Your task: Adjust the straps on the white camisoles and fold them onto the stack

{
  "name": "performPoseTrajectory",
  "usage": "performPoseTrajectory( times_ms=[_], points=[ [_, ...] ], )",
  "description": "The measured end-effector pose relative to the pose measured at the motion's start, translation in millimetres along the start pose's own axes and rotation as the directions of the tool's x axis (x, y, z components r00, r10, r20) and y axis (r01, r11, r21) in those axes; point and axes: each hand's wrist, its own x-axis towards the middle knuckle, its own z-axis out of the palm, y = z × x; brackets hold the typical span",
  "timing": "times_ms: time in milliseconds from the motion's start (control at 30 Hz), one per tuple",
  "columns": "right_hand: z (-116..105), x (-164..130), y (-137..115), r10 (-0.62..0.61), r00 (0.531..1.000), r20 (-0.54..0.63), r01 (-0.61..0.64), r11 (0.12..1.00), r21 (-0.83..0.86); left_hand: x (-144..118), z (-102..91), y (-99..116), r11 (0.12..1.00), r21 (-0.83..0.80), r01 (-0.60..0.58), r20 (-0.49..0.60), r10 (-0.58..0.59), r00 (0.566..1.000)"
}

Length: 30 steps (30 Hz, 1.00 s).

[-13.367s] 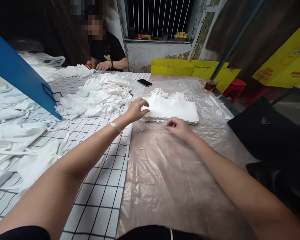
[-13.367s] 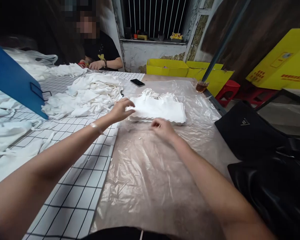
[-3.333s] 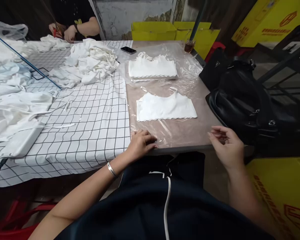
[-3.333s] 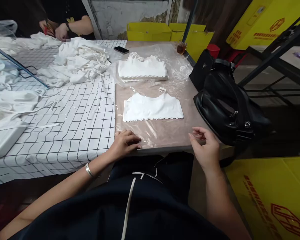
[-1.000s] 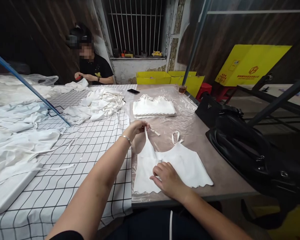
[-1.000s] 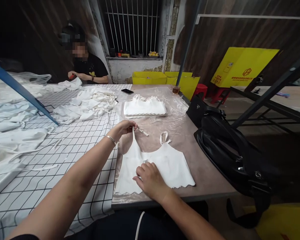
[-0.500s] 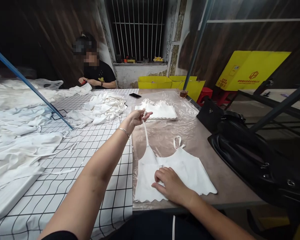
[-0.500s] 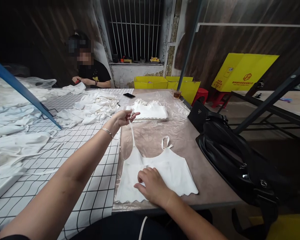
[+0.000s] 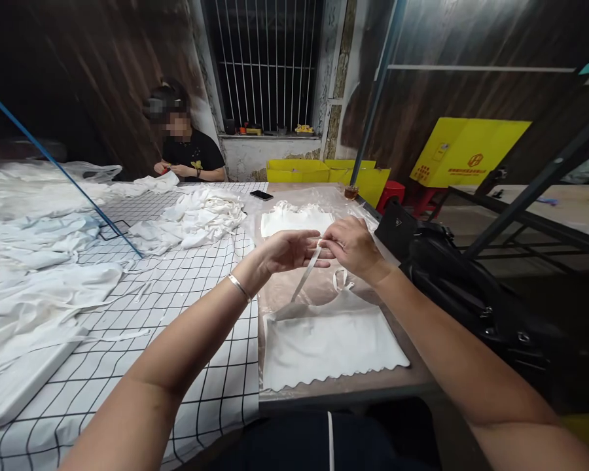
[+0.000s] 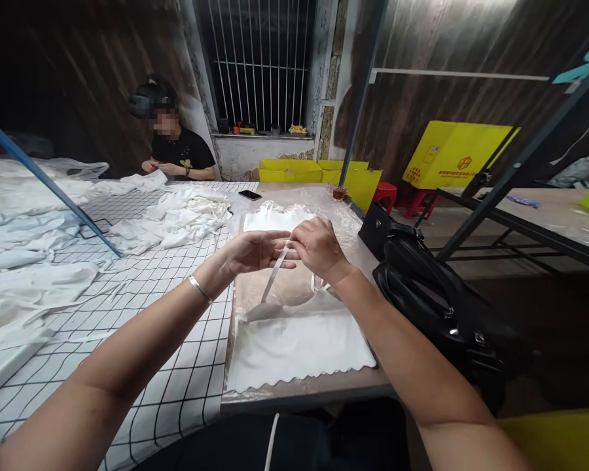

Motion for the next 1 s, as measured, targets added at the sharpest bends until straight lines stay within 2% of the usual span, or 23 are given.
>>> performPoseTrajectory(
  times_ms=[67,133,167,200,267,300,333,433,500,633,733,833,1000],
  points=[
    [0,-4,0,0.109,0.994,-0.003,-0.109,0.99,0.093,-5,-3.8,-11,0.992,0.128,-0.008,-0.024,0.011,1.0],
    [-5,-11,-3,0.272,0.961,0.059,-0.277,0.919,0.281,-8,-11.5,-24,0.925,0.38,0.019,-0.136,0.036,0.99],
    [-9,-16,-5,0.335,0.928,0.163,-0.372,0.84,0.394,-8,-16.4,-30,0.862,0.506,0.043,-0.226,0.084,0.97],
    [-13,-21,-7,0.349,0.881,0.32,-0.469,0.734,0.491,-8,-21.6,-36,0.794,0.605,0.065,-0.312,0.162,0.936],
    [-18,-30,-11,0.244,0.746,0.62,-0.642,0.514,0.569,-8,-31.1,-45,0.688,0.722,0.079,-0.408,0.331,0.851],
    [-18,-34,-12,0.2,0.694,0.691,-0.693,0.445,0.568,-9,-34.5,-47,0.65,0.757,0.062,-0.41,0.399,0.82],
    [-15,-38,-13,0.204,0.676,0.708,-0.717,0.405,0.568,-10,-36.7,-49,0.619,0.785,0.029,-0.387,0.454,0.803],
    [8,-42,-16,0.399,0.703,0.589,-0.71,0.355,0.608,-13,-36.6,-51,0.553,0.828,-0.09,-0.295,0.567,0.769],
    [29,-40,-21,0.435,0.7,0.566,-0.706,0.303,0.64,-14,-34.2,-52,0.56,0.818,-0.128,-0.29,0.595,0.749],
    [56,-38,-31,0.42,0.686,0.594,-0.713,0.225,0.664,-15,-33.3,-55,0.652,0.751,-0.104,-0.375,0.552,0.745],
    [58,-41,-34,0.405,0.62,0.672,-0.776,0.187,0.602,-16,-36.4,-56,0.707,0.703,-0.077,-0.428,0.508,0.747],
    [54,-49,-34,0.299,0.543,0.785,-0.837,0.119,0.533,-16,-40.1,-57,0.777,0.626,-0.06,-0.477,0.443,0.759],
    [52,-66,-31,0.176,0.469,0.866,-0.882,0.029,0.471,-14,-47.8,-61,0.837,0.548,-0.004,-0.557,0.368,0.744]
  ],
)
